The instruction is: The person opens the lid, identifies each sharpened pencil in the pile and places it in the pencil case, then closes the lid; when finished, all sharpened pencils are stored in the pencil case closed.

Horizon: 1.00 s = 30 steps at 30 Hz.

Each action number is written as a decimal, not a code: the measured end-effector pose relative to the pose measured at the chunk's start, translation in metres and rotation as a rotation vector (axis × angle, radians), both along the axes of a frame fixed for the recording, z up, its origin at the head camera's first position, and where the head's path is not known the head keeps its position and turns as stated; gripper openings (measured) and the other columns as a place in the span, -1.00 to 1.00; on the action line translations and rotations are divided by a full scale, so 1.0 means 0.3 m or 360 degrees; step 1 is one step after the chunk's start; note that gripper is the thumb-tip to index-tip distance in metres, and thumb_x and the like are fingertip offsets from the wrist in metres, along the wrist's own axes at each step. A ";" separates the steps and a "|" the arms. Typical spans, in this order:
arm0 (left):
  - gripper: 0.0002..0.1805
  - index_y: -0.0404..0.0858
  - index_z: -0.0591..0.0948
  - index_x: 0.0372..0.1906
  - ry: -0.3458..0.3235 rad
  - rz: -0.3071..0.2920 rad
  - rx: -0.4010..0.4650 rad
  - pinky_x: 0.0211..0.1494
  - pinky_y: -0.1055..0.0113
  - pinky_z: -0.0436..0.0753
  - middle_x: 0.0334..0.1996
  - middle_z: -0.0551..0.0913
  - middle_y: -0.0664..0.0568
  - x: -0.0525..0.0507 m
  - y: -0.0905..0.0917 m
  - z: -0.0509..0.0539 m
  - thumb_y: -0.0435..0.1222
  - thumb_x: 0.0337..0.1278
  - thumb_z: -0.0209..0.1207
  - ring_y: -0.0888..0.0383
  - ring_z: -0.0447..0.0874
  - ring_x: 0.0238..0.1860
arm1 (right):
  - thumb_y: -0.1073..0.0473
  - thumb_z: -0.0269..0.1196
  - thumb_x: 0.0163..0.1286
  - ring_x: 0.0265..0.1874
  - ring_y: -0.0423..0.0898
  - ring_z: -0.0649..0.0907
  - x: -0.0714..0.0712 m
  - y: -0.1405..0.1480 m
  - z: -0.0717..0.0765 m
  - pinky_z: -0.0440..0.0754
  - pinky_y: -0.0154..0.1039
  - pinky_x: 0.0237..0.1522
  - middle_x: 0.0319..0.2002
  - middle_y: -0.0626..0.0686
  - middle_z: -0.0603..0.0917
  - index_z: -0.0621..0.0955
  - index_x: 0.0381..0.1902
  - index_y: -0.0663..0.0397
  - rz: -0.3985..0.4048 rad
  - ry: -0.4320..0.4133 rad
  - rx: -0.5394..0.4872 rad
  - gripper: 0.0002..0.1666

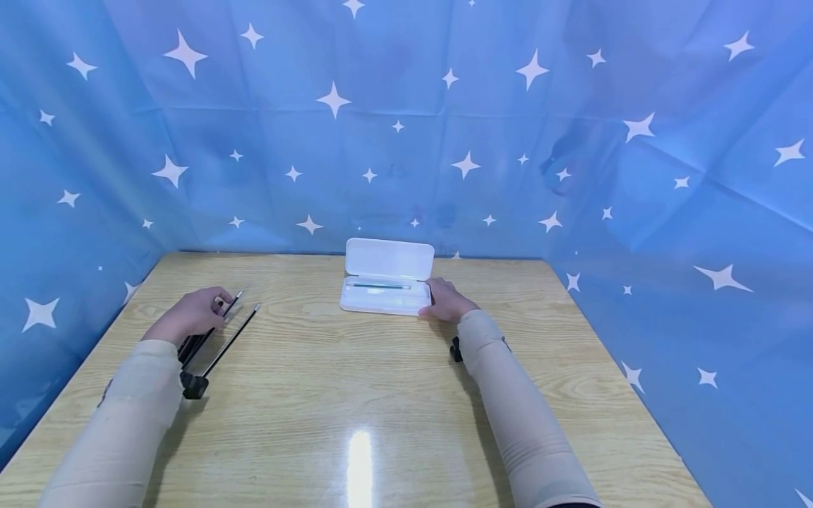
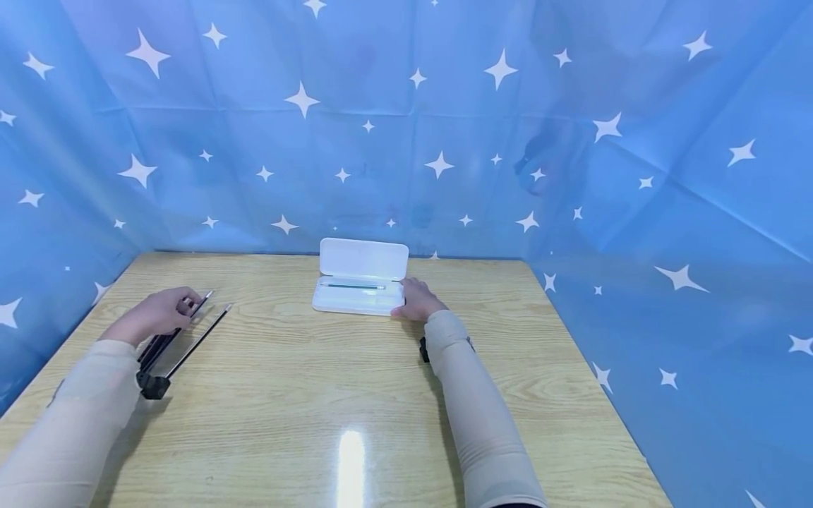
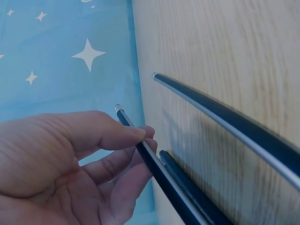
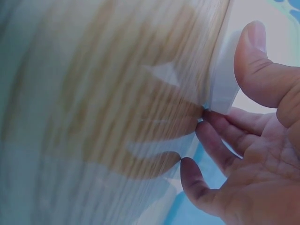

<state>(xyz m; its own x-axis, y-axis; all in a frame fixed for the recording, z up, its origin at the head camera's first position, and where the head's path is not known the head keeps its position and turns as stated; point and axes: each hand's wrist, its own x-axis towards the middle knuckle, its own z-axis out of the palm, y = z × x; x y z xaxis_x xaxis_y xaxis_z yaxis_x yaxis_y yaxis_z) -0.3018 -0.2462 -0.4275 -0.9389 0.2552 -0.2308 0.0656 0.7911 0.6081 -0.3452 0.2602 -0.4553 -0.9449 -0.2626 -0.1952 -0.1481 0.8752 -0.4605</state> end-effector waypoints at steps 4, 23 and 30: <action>-0.51 -0.51 0.37 0.26 0.0022 0.0003 0.0008 -0.27 0.19 0.46 -0.24 0.53 -0.16 0.001 0.011 0.010 -0.50 0.23 0.09 0.01 0.45 -0.33 | 0.05 0.34 0.44 0.38 0.17 0.34 0.004 0.002 0.007 0.28 0.07 0.43 0.41 0.24 0.33 0.19 0.54 0.21 -0.0001 0.0004 0.0009 -0.11; -0.49 -0.48 0.38 0.31 0.0181 -0.0072 0.0107 -0.26 0.19 0.55 -0.06 0.59 -0.35 -0.001 0.047 0.035 -0.51 0.25 0.11 -0.07 0.58 -0.18 | 0.08 0.33 0.45 0.39 0.19 0.33 0.005 0.000 0.003 0.28 0.10 0.43 0.41 0.26 0.34 0.21 0.53 0.23 0.0004 0.0012 -0.0024 -0.14; -0.50 -0.43 0.39 0.31 0.0232 -0.0031 0.0138 -0.28 0.20 0.53 -0.05 0.57 -0.31 0.002 0.071 0.047 -0.51 0.27 0.09 -0.10 0.56 -0.17 | 0.08 0.34 0.44 0.38 0.18 0.33 0.007 0.000 0.006 0.27 0.10 0.44 0.42 0.25 0.34 0.22 0.53 0.21 0.0002 0.0023 -0.0018 -0.14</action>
<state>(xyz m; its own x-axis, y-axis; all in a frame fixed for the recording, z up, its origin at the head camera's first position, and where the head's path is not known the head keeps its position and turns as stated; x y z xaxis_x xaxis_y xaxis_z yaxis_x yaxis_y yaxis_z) -0.3012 -0.2249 -0.4133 -0.9555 0.2868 -0.0687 0.1730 0.7338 0.6570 -0.3431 0.2601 -0.4536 -0.9473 -0.2659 -0.1784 -0.1560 0.8698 -0.4681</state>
